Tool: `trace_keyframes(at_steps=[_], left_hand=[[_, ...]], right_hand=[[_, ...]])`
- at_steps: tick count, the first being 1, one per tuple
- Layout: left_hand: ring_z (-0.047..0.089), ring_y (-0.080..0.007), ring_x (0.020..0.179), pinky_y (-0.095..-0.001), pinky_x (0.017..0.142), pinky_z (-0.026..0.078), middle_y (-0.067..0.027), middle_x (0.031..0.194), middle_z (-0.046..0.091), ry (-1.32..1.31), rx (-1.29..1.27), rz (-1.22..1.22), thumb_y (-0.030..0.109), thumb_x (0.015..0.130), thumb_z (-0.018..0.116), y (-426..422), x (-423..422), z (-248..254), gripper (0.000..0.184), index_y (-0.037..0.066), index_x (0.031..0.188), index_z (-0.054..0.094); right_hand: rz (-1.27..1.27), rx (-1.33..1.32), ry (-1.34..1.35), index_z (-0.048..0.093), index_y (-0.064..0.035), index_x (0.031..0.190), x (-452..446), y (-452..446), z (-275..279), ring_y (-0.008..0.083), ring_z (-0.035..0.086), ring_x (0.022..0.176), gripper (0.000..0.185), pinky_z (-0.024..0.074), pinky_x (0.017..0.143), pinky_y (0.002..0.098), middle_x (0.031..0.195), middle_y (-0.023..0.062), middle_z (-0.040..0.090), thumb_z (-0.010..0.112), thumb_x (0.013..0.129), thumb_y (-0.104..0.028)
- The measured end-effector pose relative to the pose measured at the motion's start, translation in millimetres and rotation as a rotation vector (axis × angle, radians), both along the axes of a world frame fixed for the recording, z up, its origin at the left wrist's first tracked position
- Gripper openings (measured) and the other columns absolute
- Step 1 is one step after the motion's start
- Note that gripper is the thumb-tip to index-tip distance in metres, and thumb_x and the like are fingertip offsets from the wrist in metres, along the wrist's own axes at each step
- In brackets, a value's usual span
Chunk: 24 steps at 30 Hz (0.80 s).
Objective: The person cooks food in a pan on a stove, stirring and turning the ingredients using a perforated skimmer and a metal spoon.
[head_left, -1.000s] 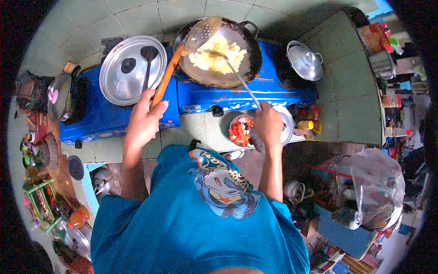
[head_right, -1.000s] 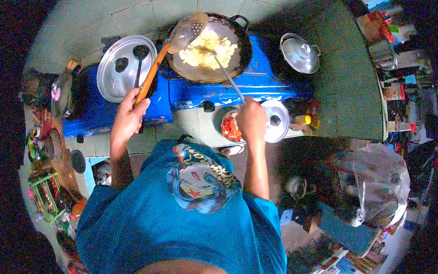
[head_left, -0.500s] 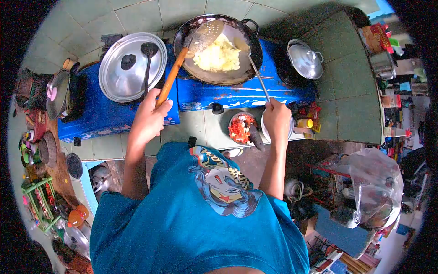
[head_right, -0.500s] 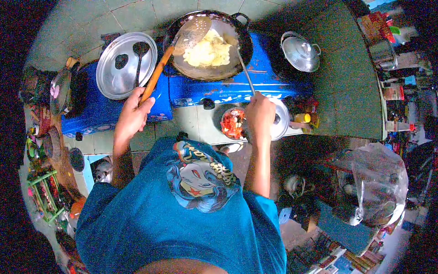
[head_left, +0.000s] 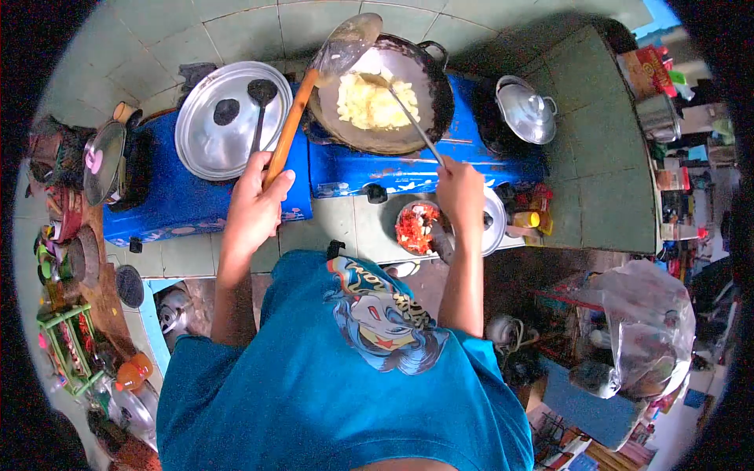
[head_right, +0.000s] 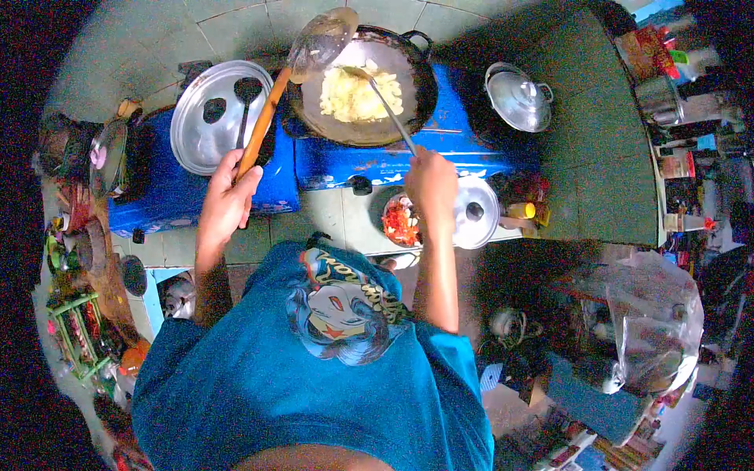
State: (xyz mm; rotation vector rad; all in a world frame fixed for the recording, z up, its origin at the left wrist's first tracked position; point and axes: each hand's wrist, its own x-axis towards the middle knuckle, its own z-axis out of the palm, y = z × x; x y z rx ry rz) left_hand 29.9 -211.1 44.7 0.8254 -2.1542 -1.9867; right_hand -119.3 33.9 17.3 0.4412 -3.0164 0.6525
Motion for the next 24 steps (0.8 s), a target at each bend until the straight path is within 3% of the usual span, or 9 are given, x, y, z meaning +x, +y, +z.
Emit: trace_keyframes(at_steps=[5, 9, 12, 14, 17, 22, 24], left_hand=[[0.038, -0.0043, 0.037, -0.0209, 0.028, 0.029, 0.0016, 0.062, 0.045, -0.024, -0.010, -0.018, 0.021, 0.088, 0.056, -3.5, 3.0, -0.3, 0.026, 0.007, 0.106, 0.044], [0.039, -0.0043, 0.037, -0.0211, 0.029, 0.029, 0.0021, 0.062, 0.045, -0.053, 0.011, -0.002, 0.021, 0.088, 0.056, 4.7, -1.2, 2.9, 0.026, 0.007, 0.108, 0.046], [0.034, -0.0030, 0.035, -0.0201, 0.027, 0.026, 0.0031, 0.060, 0.044, -0.095, -0.017, 0.015, 0.019, 0.089, 0.054, 7.9, -0.8, 5.9, 0.029, 0.006, 0.114, 0.047], [0.040, -0.0039, 0.039, -0.0207, 0.030, 0.031, 0.0024, 0.062, 0.046, -0.089, -0.003, -0.035, 0.022, 0.088, 0.055, 6.0, 0.7, 2.3, 0.029, 0.008, 0.112, 0.050], [0.039, -0.0040, 0.039, -0.0205, 0.030, 0.031, 0.0023, 0.062, 0.046, -0.105, -0.014, -0.038, 0.022, 0.088, 0.055, 5.4, -0.8, 0.6, 0.029, 0.008, 0.112, 0.050], [0.039, -0.0041, 0.037, -0.0201, 0.030, 0.031, 0.0023, 0.061, 0.045, -0.060, 0.043, -0.062, 0.019, 0.089, 0.054, 3.5, -0.2, -3.7, 0.028, 0.005, 0.112, 0.048], [0.038, -0.0038, 0.036, -0.0197, 0.029, 0.030, 0.0023, 0.061, 0.044, -0.048, 0.087, -0.071, 0.018, 0.089, 0.053, 4.6, -2.1, -2.1, 0.028, 0.003, 0.112, 0.047]], right_hand=[[-0.019, 0.034, -0.110, 0.064, -0.0061, 0.087, 25.9, 15.4, 41.9, 0.0403, 0.060, 0.074, 0.014, 0.0463, 0.065, 0.0479, 0.075, 0.0232, 0.061, 0.055, 0.079, -0.015], [-0.007, 0.038, -0.034, 0.062, -0.0037, 0.083, 12.9, 7.2, 2.2, 0.0412, 0.059, 0.073, 0.014, 0.0460, 0.063, 0.0463, 0.073, 0.0238, 0.059, 0.055, 0.080, -0.016], [-0.001, -0.046, -0.048, 0.061, -0.0032, 0.082, 24.4, 14.0, 16.8, 0.0406, 0.059, 0.071, 0.014, 0.0464, 0.063, 0.0455, 0.071, 0.0236, 0.059, 0.054, 0.080, -0.015], [0.022, -0.035, -0.026, 0.063, -0.0038, 0.084, 34.6, 19.3, 29.1, 0.0397, 0.060, 0.069, 0.014, 0.0468, 0.062, 0.0449, 0.071, 0.0235, 0.059, 0.053, 0.080, -0.013], [0.037, 0.022, -0.125, 0.065, -0.0082, 0.098, 41.8, 21.5, 25.7, 0.0381, 0.061, 0.068, 0.021, 0.0473, 0.062, 0.0449, 0.072, 0.0229, 0.060, 0.054, 0.080, -0.013], [-0.024, -0.030, -0.025, 0.067, -0.0114, 0.099, 48.2, 22.4, 22.9, 0.0343, 0.059, 0.059, 0.022, 0.0448, 0.057, 0.0390, 0.066, 0.0219, 0.059, 0.059, 0.079, -0.015], [-0.082, -0.151, 0.005, 0.066, -0.0044, 0.099, 50.3, 20.3, 31.7, 0.0339, 0.061, 0.060, 0.022, 0.0468, 0.056, 0.0404, 0.067, 0.0202, 0.060, 0.058, 0.079, -0.011]])
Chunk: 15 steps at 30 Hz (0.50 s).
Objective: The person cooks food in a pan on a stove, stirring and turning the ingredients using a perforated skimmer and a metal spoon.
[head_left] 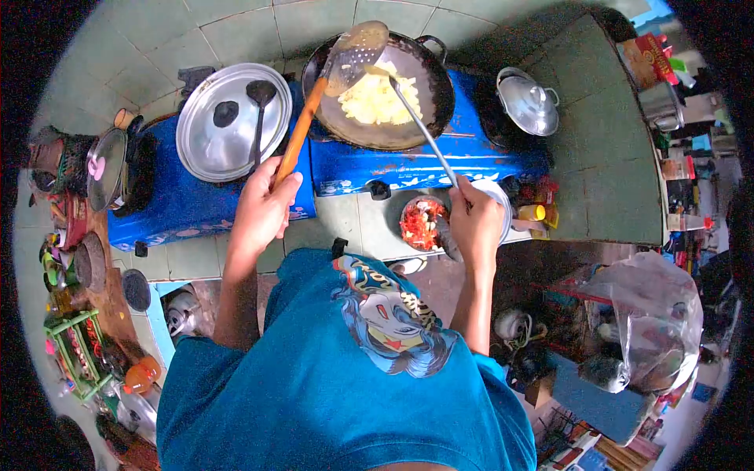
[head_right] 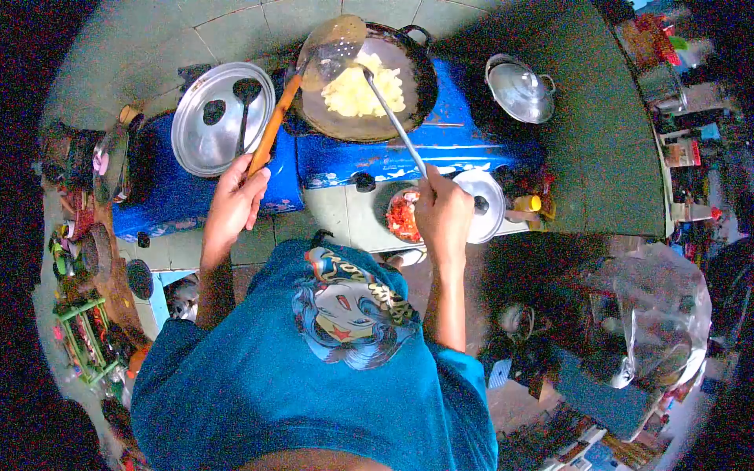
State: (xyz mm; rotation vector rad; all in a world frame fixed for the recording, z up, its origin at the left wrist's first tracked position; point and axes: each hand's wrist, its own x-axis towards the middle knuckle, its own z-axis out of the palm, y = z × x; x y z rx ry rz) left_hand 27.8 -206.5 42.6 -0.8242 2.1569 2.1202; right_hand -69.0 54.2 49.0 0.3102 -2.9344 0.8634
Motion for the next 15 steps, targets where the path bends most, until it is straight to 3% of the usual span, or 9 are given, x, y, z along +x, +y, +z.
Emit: trace_keyframes(at_steps=[5, 9, 12, 15], left_hand=[[0.038, -0.0034, 0.036, -0.0196, 0.028, 0.030, 0.0022, 0.061, 0.044, 0.024, 0.057, -0.018, 0.017, 0.089, 0.053, 0.3, -0.2, -1.6, 0.028, 0.002, 0.112, 0.046], [0.037, -0.0033, 0.035, -0.0198, 0.028, 0.029, 0.0024, 0.061, 0.044, 0.049, 0.087, 0.034, 0.017, 0.089, 0.054, -3.4, 1.8, -0.1, 0.029, 0.002, 0.112, 0.047], [0.032, -0.0024, 0.034, -0.0189, 0.027, 0.023, 0.0030, 0.063, 0.044, 0.057, 0.062, 0.055, 0.018, 0.088, 0.054, -4.5, 1.3, -1.5, 0.033, 0.003, 0.118, 0.049], [0.034, -0.0027, 0.034, -0.0193, 0.027, 0.026, 0.0027, 0.062, 0.044, 0.052, 0.067, 0.042, 0.018, 0.088, 0.054, -7.9, 0.4, -2.9, 0.032, 0.003, 0.116, 0.048]], right_hand=[[0.055, -0.041, 0.193, 0.065, -0.0050, 0.101, -13.6, -11.2, -21.7, 0.0326, 0.061, 0.063, 0.024, 0.0466, 0.056, 0.0398, 0.071, 0.0190, 0.060, 0.058, 0.078, -0.009], [0.062, 0.061, 0.191, 0.068, -0.0085, 0.099, -5.6, 7.0, -34.6, 0.0285, 0.061, 0.060, 0.026, 0.0453, 0.057, 0.0367, 0.069, 0.0183, 0.061, 0.063, 0.074, -0.010], [0.004, 0.102, 0.072, 0.067, -0.0087, 0.102, -0.6, 11.4, -10.2, 0.0285, 0.060, 0.060, 0.027, 0.0450, 0.059, 0.0361, 0.069, 0.0186, 0.060, 0.063, 0.075, -0.011], [-0.016, 0.156, 0.024, 0.066, -0.0087, 0.102, 1.8, 14.8, 1.5, 0.0294, 0.059, 0.061, 0.026, 0.0450, 0.060, 0.0376, 0.071, 0.0181, 0.061, 0.063, 0.076, -0.011]])
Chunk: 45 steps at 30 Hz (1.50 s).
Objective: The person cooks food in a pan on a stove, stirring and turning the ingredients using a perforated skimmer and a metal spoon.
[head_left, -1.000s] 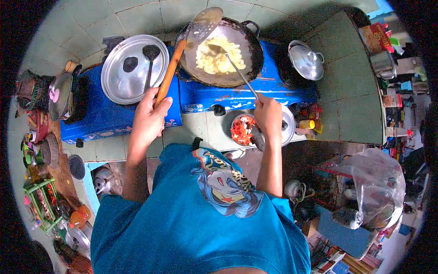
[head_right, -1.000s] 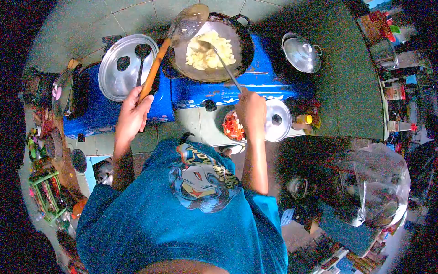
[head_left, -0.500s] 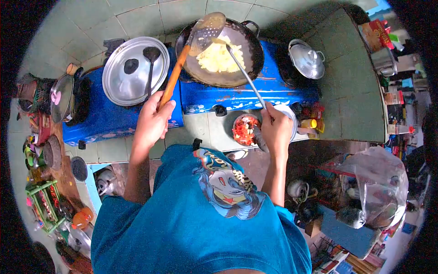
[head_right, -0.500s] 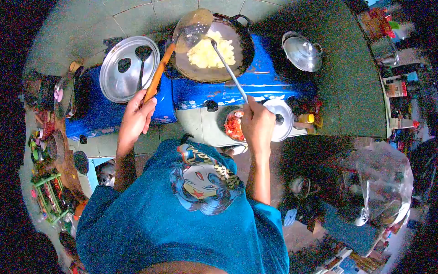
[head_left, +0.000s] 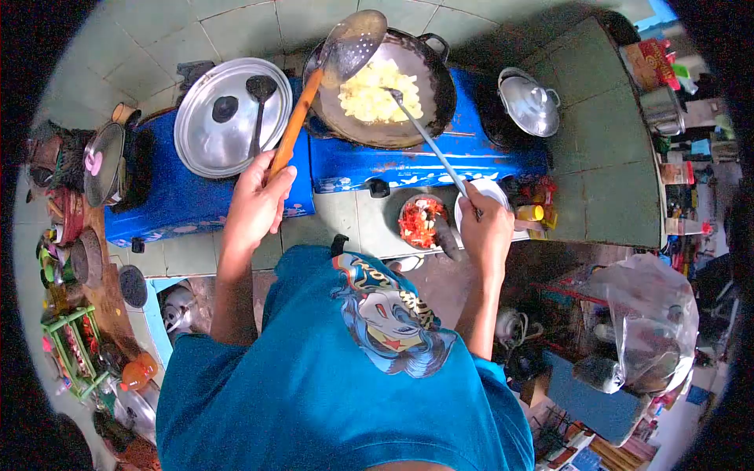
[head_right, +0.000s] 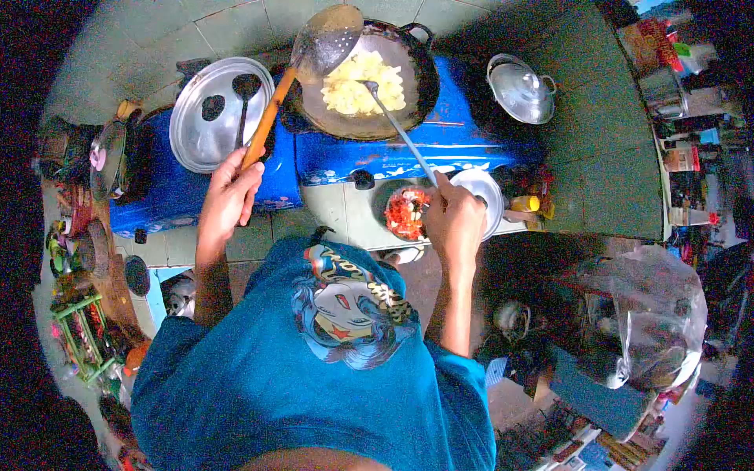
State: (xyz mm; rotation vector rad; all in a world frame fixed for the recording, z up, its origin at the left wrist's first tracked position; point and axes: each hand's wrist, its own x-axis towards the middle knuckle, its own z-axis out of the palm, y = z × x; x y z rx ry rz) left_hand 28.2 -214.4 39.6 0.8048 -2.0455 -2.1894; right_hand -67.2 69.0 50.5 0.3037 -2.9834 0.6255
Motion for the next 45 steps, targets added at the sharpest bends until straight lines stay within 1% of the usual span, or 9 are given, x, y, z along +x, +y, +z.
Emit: trace_keyframes(at_steps=[7, 12, 16, 23, 26, 32, 36, 40, 45], left_hand=[[0.033, -0.0021, 0.034, -0.0183, 0.026, 0.025, 0.0033, 0.062, 0.043, -0.005, 0.000, 0.042, 0.018, 0.088, 0.055, 3.9, 1.6, -1.4, 0.032, 0.004, 0.116, 0.049], [0.036, -0.0031, 0.035, -0.0198, 0.027, 0.028, 0.0020, 0.062, 0.044, -0.021, -0.016, 0.026, 0.017, 0.088, 0.056, -3.4, 7.1, 0.7, 0.028, 0.003, 0.111, 0.047], [0.037, -0.0036, 0.035, -0.0198, 0.028, 0.028, 0.0017, 0.062, 0.044, -0.008, -0.060, 0.028, 0.017, 0.087, 0.056, -3.9, 3.8, -4.5, 0.028, 0.004, 0.110, 0.047], [0.035, -0.0027, 0.033, -0.0190, 0.026, 0.026, 0.0029, 0.061, 0.044, -0.002, -0.084, 0.054, 0.016, 0.088, 0.055, -0.5, 2.3, -7.9, 0.032, 0.002, 0.115, 0.046], [0.038, -0.0041, 0.036, -0.0202, 0.028, 0.029, 0.0016, 0.062, 0.045, -0.020, -0.107, 0.038, 0.019, 0.088, 0.056, -2.6, 0.4, -9.1, 0.028, 0.007, 0.112, 0.047], [0.038, -0.0041, 0.037, -0.0205, 0.028, 0.029, 0.0017, 0.062, 0.045, -0.024, -0.103, 0.045, 0.019, 0.087, 0.056, -2.6, 1.9, -9.9, 0.027, 0.007, 0.110, 0.047], [0.038, -0.0039, 0.036, -0.0204, 0.028, 0.029, 0.0016, 0.062, 0.044, -0.002, -0.103, 0.061, 0.019, 0.087, 0.056, -0.7, 3.6, -3.0, 0.025, 0.006, 0.108, 0.047], [0.035, -0.0021, 0.034, -0.0186, 0.027, 0.026, 0.0031, 0.061, 0.045, -0.010, -0.097, 0.106, 0.016, 0.088, 0.055, -0.3, 8.6, 1.4, 0.031, 0.003, 0.115, 0.046], [0.035, -0.0021, 0.034, -0.0184, 0.027, 0.026, 0.0026, 0.062, 0.045, -0.009, -0.095, 0.062, 0.016, 0.088, 0.054, -0.5, 4.3, -2.5, 0.031, 0.003, 0.115, 0.046]], right_hand=[[0.018, 0.012, -0.053, 0.065, -0.0107, 0.104, -12.4, -23.6, -47.1, 0.0343, 0.062, 0.068, 0.027, 0.0462, 0.061, 0.0402, 0.074, 0.0206, 0.062, 0.060, 0.079, -0.019], [0.012, 0.001, -0.149, 0.065, -0.0119, 0.104, -2.0, -6.9, -10.3, 0.0349, 0.062, 0.066, 0.027, 0.0464, 0.062, 0.0410, 0.073, 0.0208, 0.062, 0.060, 0.079, -0.019], [0.023, 0.114, -0.118, 0.065, -0.0118, 0.104, -10.0, -15.9, -20.8, 0.0338, 0.062, 0.066, 0.027, 0.0462, 0.062, 0.0407, 0.072, 0.0209, 0.062, 0.061, 0.079, -0.019], [-0.010, -0.110, -0.109, 0.066, -0.0106, 0.102, -14.5, -7.4, -8.8, 0.0348, 0.062, 0.068, 0.025, 0.0465, 0.062, 0.0402, 0.074, 0.0229, 0.060, 0.060, 0.079, -0.017], [0.072, 0.024, -0.038, 0.064, -0.0046, 0.082, -23.4, -10.3, -24.9, 0.0383, 0.061, 0.066, 0.015, 0.0473, 0.060, 0.0455, 0.069, 0.0226, 0.059, 0.052, 0.080, -0.014], [0.060, -0.060, -0.038, 0.064, -0.0041, 0.082, -41.5, -27.6, -17.4, 0.0414, 0.059, 0.069, 0.015, 0.0467, 0.061, 0.0457, 0.069, 0.0242, 0.058, 0.054, 0.080, -0.016], [0.138, -0.039, 0.008, 0.064, -0.0031, 0.082, -56.0, -44.5, -42.6, 0.0413, 0.059, 0.072, 0.017, 0.0468, 0.062, 0.0459, 0.073, 0.0240, 0.059, 0.056, 0.080, -0.018], [0.089, 0.009, -0.095, 0.064, -0.0031, 0.083, -45.8, -26.1, -11.0, 0.0412, 0.059, 0.073, 0.016, 0.0468, 0.062, 0.0463, 0.074, 0.0241, 0.059, 0.056, 0.080, -0.017], [0.094, -0.024, -0.028, 0.064, -0.0031, 0.082, -46.1, -33.0, -14.3, 0.0403, 0.060, 0.072, 0.017, 0.0468, 0.063, 0.0467, 0.074, 0.0240, 0.060, 0.055, 0.081, -0.018]])
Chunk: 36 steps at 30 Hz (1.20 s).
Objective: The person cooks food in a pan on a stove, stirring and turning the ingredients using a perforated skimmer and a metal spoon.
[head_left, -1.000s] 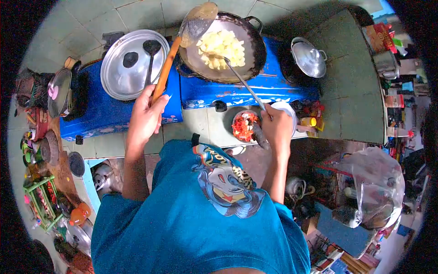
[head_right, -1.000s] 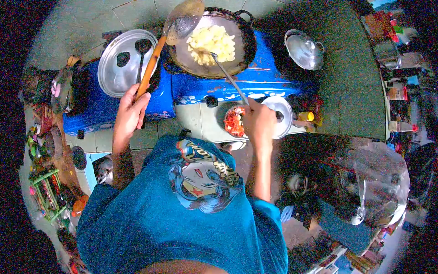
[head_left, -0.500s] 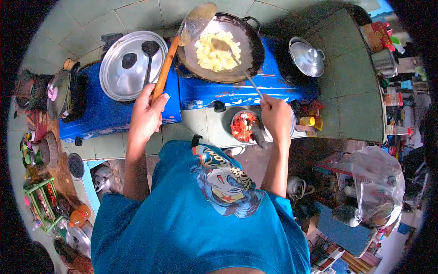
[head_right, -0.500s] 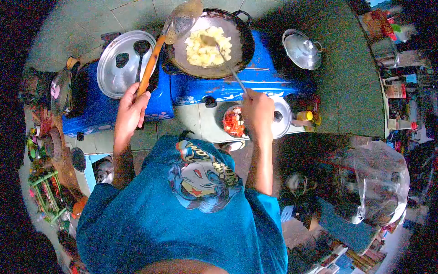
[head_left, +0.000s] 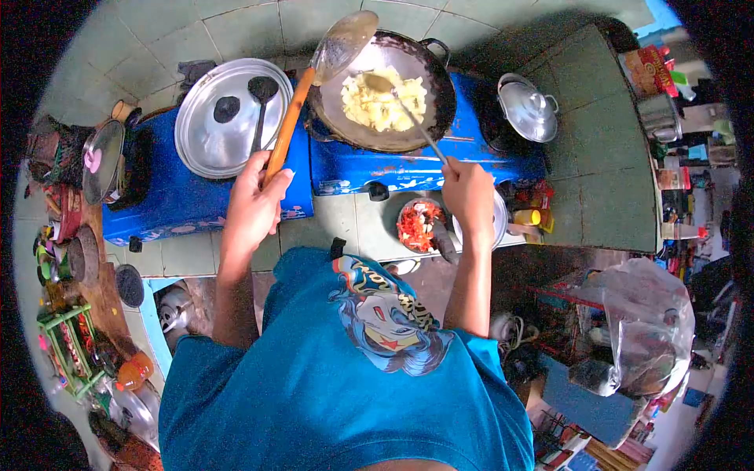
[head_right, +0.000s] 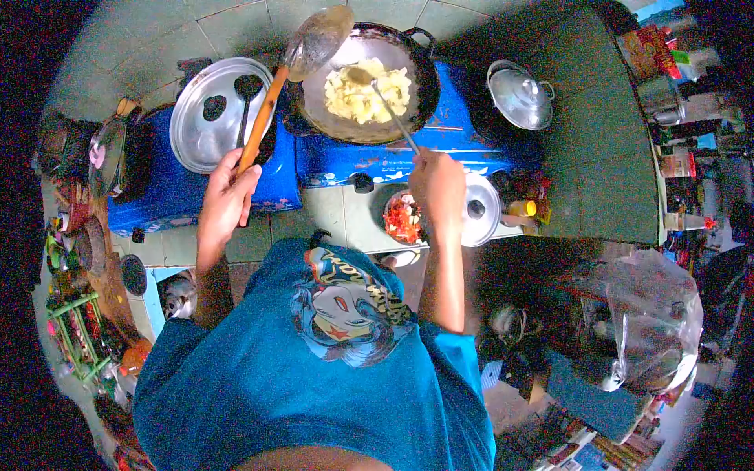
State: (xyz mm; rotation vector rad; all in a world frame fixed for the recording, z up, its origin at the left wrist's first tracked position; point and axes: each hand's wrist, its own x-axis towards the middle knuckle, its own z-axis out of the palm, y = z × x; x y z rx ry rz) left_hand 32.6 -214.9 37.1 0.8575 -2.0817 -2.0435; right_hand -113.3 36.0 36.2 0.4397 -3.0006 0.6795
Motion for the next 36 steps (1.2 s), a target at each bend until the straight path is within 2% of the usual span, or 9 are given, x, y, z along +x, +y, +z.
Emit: trace_keyframes(at_steps=[2, 6, 9, 18, 24, 27, 31, 33, 36], left_hand=[[0.035, -0.0021, 0.034, -0.0184, 0.027, 0.026, 0.0024, 0.063, 0.045, 0.007, 0.003, 0.002, 0.016, 0.088, 0.055, -0.5, -1.4, 0.2, 0.031, 0.003, 0.115, 0.046], [0.034, -0.0021, 0.034, -0.0183, 0.027, 0.026, 0.0025, 0.062, 0.045, 0.009, 0.032, -0.003, 0.016, 0.088, 0.055, -0.4, -2.5, 0.6, 0.031, 0.002, 0.115, 0.046], [0.034, -0.0023, 0.034, -0.0183, 0.027, 0.026, 0.0024, 0.063, 0.045, 0.023, 0.088, -0.027, 0.018, 0.088, 0.055, -3.7, -7.3, 2.5, 0.031, 0.003, 0.114, 0.047], [0.037, -0.0033, 0.039, -0.0182, 0.030, 0.029, 0.0008, 0.066, 0.047, 0.080, 0.241, -0.038, 0.022, 0.091, 0.051, -10.2, -11.8, 14.8, 0.028, 0.006, 0.114, 0.048], [0.042, -0.0041, 0.044, -0.0186, 0.035, 0.035, -0.0004, 0.073, 0.049, 0.165, 0.416, -0.044, 0.024, 0.094, 0.046, -1.1, -8.1, -5.4, 0.031, 0.008, 0.120, 0.044], [0.040, -0.0036, 0.043, -0.0175, 0.034, 0.032, -0.0017, 0.078, 0.050, 0.169, 0.461, -0.061, 0.027, 0.094, 0.045, 4.2, -2.7, -7.5, 0.034, 0.007, 0.122, 0.043], [0.038, -0.0022, 0.041, -0.0164, 0.033, 0.029, -0.0015, 0.078, 0.050, 0.148, 0.479, -0.083, 0.025, 0.094, 0.045, 3.5, -2.3, -2.3, 0.032, 0.007, 0.121, 0.043], [0.039, -0.0018, 0.042, -0.0168, 0.032, 0.027, -0.0016, 0.073, 0.049, 0.160, 0.484, -0.054, 0.022, 0.093, 0.047, 4.0, -3.3, 1.0, 0.028, 0.007, 0.116, 0.043], [0.036, -0.0017, 0.038, -0.0177, 0.030, 0.025, -0.0004, 0.070, 0.048, 0.107, 0.399, 0.013, 0.018, 0.091, 0.051, 8.4, -5.4, 3.8, 0.026, 0.007, 0.114, 0.045]], right_hand=[[0.012, 0.113, -0.068, 0.064, -0.0032, 0.083, 1.1, 8.0, -3.9, 0.0404, 0.060, 0.072, 0.018, 0.0467, 0.063, 0.0467, 0.074, 0.0242, 0.060, 0.054, 0.081, -0.018], [-0.086, 0.009, -0.078, 0.066, -0.0087, 0.095, 3.4, 10.2, 2.3, 0.0392, 0.060, 0.072, 0.018, 0.0463, 0.062, 0.0417, 0.074, 0.0246, 0.058, 0.058, 0.079, -0.016], [-0.045, -0.046, -0.057, 0.065, -0.0037, 0.084, 1.4, -0.1, -13.4, 0.0407, 0.060, 0.072, 0.019, 0.0473, 0.064, 0.0468, 0.075, 0.0240, 0.060, 0.053, 0.081, -0.018], [-0.094, -0.060, -0.159, 0.065, -0.0059, 0.084, 10.9, -4.5, 12.1, 0.0398, 0.060, 0.074, 0.017, 0.0469, 0.066, 0.0456, 0.077, 0.0234, 0.060, 0.055, 0.081, -0.019], [-0.029, -0.077, -0.062, 0.064, -0.0064, 0.088, 7.1, -12.6, -12.9, 0.0412, 0.059, 0.073, 0.016, 0.0461, 0.065, 0.0468, 0.074, 0.0237, 0.060, 0.054, 0.081, -0.018], [-0.005, -0.054, -0.140, 0.065, -0.0072, 0.092, 14.8, -7.1, 6.7, 0.0418, 0.059, 0.072, 0.018, 0.0474, 0.065, 0.0459, 0.073, 0.0234, 0.060, 0.055, 0.082, -0.017], [0.013, -0.023, -0.105, 0.065, -0.0073, 0.094, 12.9, -4.7, -19.0, 0.0413, 0.060, 0.073, 0.019, 0.0478, 0.066, 0.0456, 0.074, 0.0235, 0.060, 0.054, 0.082, -0.017], [-0.071, -0.159, 0.013, 0.065, -0.0071, 0.093, 9.7, -5.2, -26.5, 0.0413, 0.060, 0.073, 0.018, 0.0475, 0.066, 0.0463, 0.074, 0.0235, 0.060, 0.055, 0.082, -0.017], [-0.081, -0.077, -0.079, 0.065, -0.0063, 0.093, 12.3, -3.5, -16.4, 0.0411, 0.059, 0.073, 0.018, 0.0473, 0.065, 0.0461, 0.074, 0.0233, 0.060, 0.054, 0.082, -0.016]])
